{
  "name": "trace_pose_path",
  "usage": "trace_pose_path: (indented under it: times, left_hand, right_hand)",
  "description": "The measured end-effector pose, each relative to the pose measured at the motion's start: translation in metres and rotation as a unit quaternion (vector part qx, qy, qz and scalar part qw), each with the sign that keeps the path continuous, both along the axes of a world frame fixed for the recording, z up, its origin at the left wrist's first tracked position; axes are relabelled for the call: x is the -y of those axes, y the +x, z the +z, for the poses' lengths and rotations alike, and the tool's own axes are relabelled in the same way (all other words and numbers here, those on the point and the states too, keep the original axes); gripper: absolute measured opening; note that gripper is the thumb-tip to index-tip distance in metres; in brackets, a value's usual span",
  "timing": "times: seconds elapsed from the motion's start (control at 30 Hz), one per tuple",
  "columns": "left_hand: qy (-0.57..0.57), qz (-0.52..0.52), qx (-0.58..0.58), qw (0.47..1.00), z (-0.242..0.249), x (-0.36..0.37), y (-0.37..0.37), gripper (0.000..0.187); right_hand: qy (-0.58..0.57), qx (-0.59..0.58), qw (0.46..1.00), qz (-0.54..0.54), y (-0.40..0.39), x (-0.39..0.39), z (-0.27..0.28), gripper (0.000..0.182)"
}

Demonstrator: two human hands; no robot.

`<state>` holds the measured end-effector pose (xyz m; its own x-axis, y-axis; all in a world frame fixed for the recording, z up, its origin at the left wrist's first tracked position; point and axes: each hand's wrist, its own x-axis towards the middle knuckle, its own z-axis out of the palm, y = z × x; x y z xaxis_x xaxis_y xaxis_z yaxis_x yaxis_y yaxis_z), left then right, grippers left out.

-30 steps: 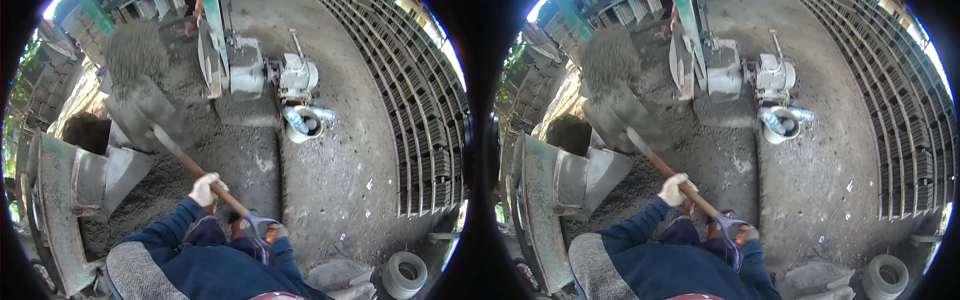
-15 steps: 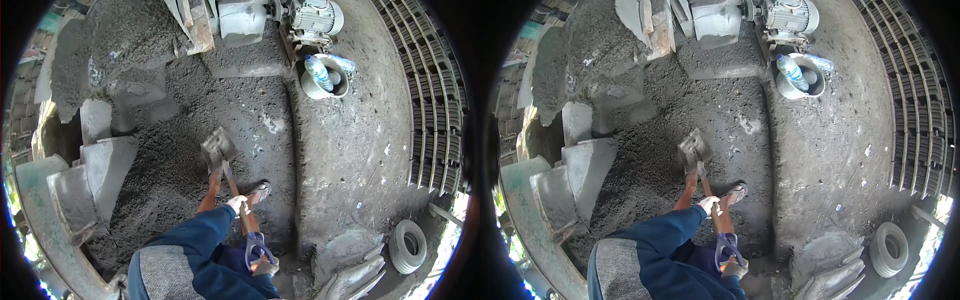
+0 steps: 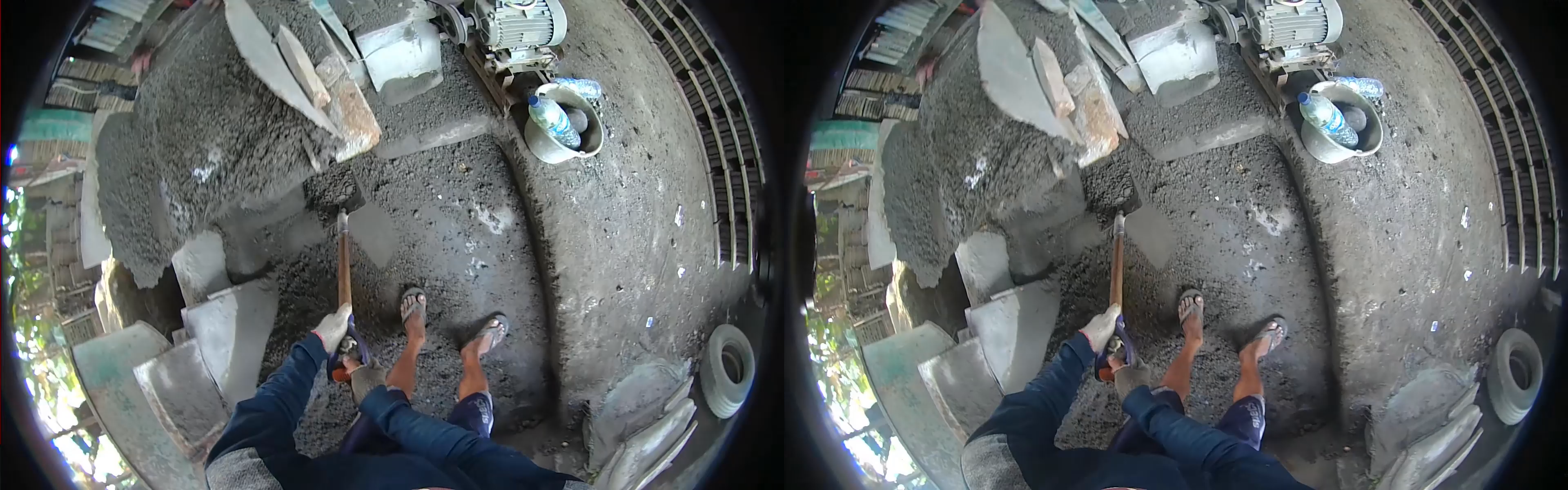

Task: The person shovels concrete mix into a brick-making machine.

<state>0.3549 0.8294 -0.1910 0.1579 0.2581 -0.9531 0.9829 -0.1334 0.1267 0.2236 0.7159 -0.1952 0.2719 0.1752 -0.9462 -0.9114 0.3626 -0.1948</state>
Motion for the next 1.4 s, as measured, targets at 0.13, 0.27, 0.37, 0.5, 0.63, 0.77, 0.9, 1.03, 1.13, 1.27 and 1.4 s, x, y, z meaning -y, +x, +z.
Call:
trace_pose_path:
  times: [0.13, 0.27, 0.37, 0.5, 0.63, 0.77, 0.9, 1.03, 1.13, 1.27, 1.4]
  left_hand:
    - [-0.03, 0.124, 0.065, 0.99, -0.04, -0.035, 0.102, 0.049]
    - [0.041, -0.173, 0.243, 0.954, -0.175, -0.027, 0.092, 0.04]
    - [0.112, -0.353, 0.362, 0.855, -0.144, 0.051, 0.029, 0.042]
    - [-0.135, 0.018, 0.029, 0.99, -0.16, 0.06, -0.015, 0.035]
    - [-0.067, 0.135, 0.008, 0.989, -0.162, 0.074, -0.019, 0.07]
    - [-0.234, 0.355, 0.082, 0.902, -0.209, 0.121, -0.017, 0.062]
    - [-0.266, 0.487, 0.063, 0.829, -0.259, 0.194, -0.026, 0.026]
    - [-0.23, 0.422, 0.02, 0.877, -0.23, 0.296, -0.081, 0.009]
    - [-0.261, 0.458, -0.01, 0.85, -0.203, 0.353, -0.127, 0.007]
    - [-0.287, 0.488, -0.069, 0.822, -0.12, 0.417, -0.173, 0.013]
    - [-0.316, 0.494, -0.133, 0.799, -0.033, 0.443, -0.192, 0.022]
  right_hand:
    - [-0.049, 0.152, 0.987, 0.018, 0.123, -0.049, -0.072, 0.024]
    - [0.142, -0.097, 0.961, -0.215, 0.142, 0.022, -0.203, 0.018]
    - [-0.033, 0.071, 0.993, -0.09, 0.14, 0.127, -0.244, 0.012]
    - [-0.055, 0.092, 0.988, -0.116, 0.13, 0.176, -0.231, 0.031]
    - [-0.034, 0.126, 0.989, -0.074, 0.037, 0.206, -0.215, 0.034]
    - [-0.043, 0.129, 0.986, -0.1, -0.027, 0.26, -0.108, 0.027]
    - [-0.245, 0.017, 0.959, -0.138, -0.055, 0.303, 0.002, 0.02]
    - [-0.444, 0.008, 0.884, -0.148, -0.12, 0.395, -0.018, 0.016]
    - [-0.422, -0.044, 0.89, -0.166, -0.129, 0.463, 0.037, 0.016]
    - [-0.389, -0.094, 0.909, -0.115, -0.176, 0.581, 0.09, 0.009]
    - [-0.348, -0.02, 0.927, -0.136, -0.188, 0.649, 0.155, 0.021]
